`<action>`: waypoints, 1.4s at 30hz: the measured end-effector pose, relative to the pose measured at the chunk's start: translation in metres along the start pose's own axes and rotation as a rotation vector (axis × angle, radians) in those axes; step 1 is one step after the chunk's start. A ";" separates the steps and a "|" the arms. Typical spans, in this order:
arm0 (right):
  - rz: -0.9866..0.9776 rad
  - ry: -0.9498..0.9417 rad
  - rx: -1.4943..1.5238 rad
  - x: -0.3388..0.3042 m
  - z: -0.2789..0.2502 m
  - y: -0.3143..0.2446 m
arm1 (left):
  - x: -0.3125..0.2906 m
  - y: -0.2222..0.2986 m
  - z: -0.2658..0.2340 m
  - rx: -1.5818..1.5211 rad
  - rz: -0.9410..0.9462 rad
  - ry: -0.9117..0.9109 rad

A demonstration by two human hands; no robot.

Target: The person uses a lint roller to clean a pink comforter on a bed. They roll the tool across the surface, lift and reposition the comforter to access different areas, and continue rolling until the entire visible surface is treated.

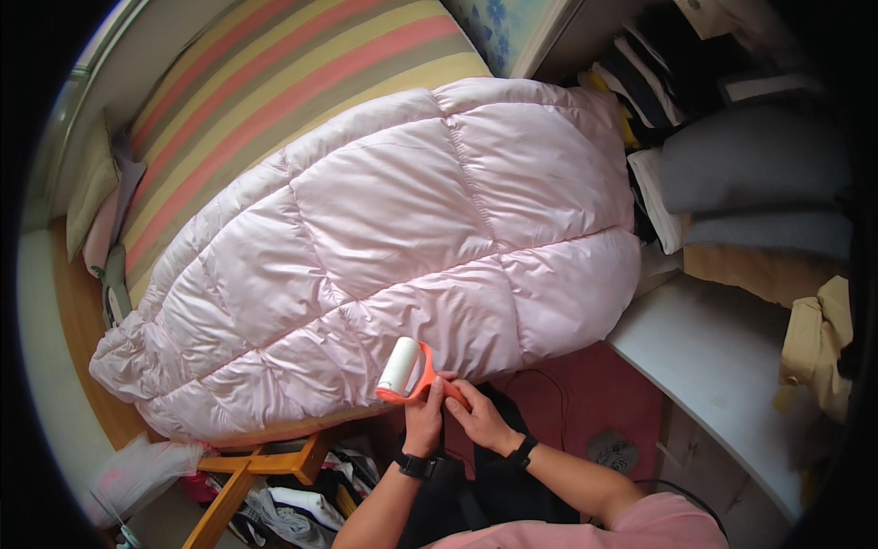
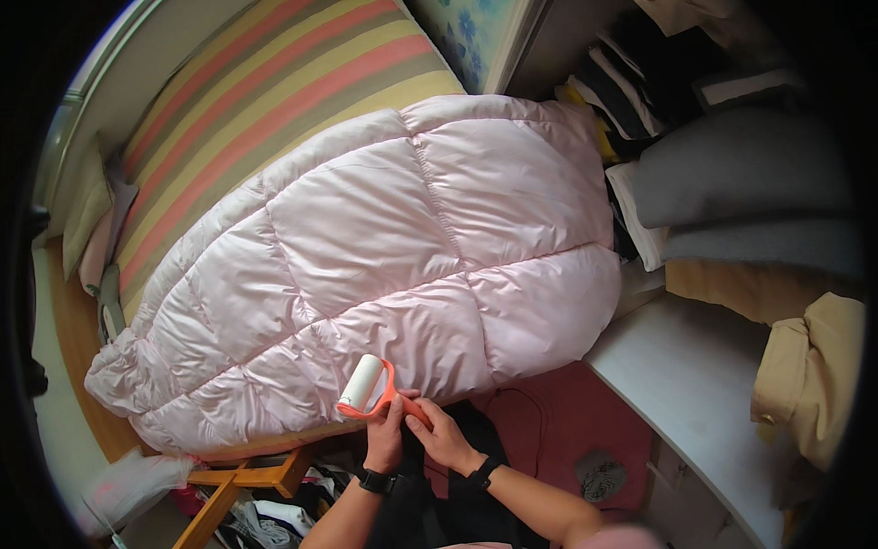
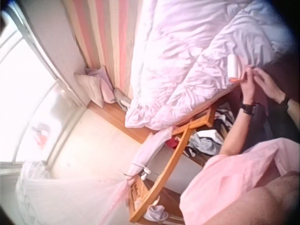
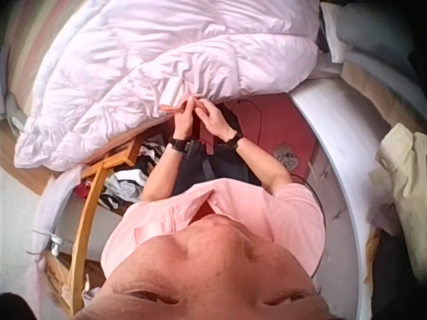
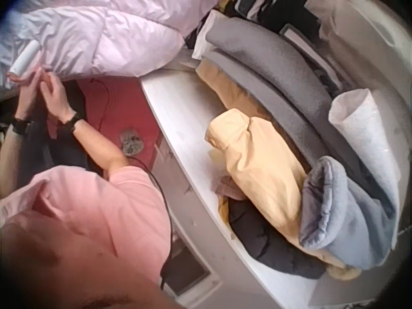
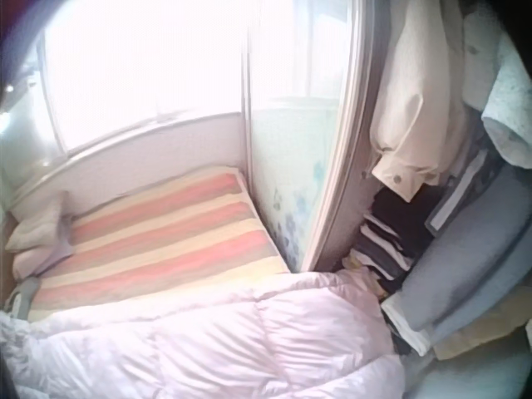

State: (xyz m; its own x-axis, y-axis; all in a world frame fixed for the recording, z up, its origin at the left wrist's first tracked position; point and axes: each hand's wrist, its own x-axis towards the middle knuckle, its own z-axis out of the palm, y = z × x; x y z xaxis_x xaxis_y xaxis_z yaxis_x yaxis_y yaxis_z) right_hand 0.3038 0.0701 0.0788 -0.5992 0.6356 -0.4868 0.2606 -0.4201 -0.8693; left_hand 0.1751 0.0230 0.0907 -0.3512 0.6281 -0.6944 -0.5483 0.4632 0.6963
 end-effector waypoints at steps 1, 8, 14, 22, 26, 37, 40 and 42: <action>-0.048 -0.075 -0.190 0.001 -0.015 0.004 | 0.001 0.000 -0.006 -0.001 0.029 -0.023; 0.500 1.138 0.583 0.036 -0.187 0.080 | 0.021 -0.010 -0.059 -0.088 0.099 0.161; 0.154 0.990 0.938 0.034 -0.257 0.114 | 0.023 -0.016 -0.093 -0.014 0.173 0.377; 0.161 0.844 1.048 0.042 -0.257 0.053 | 0.007 0.003 -0.095 -0.077 0.186 0.343; -0.034 1.054 0.755 0.034 -0.201 -0.008 | 0.001 0.023 -0.098 -0.142 0.180 0.247; -0.504 0.473 -0.905 0.022 0.055 -0.075 | -0.082 0.091 -0.213 -0.348 0.448 0.354; -0.538 -0.113 -0.979 0.042 0.157 -0.070 | -0.110 0.094 -0.273 -0.402 0.510 0.542; -0.558 -0.324 -0.984 0.061 0.211 -0.061 | -0.125 0.090 -0.321 -0.444 0.486 0.713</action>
State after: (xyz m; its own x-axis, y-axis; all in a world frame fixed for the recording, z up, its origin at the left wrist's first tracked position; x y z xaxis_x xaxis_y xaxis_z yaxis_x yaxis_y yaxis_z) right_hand 0.0923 -0.0025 0.1201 -0.9426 0.3197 -0.0964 0.2887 0.6356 -0.7160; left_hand -0.0739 -0.2145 0.1818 -0.9124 0.0942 -0.3984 -0.4076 -0.1171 0.9056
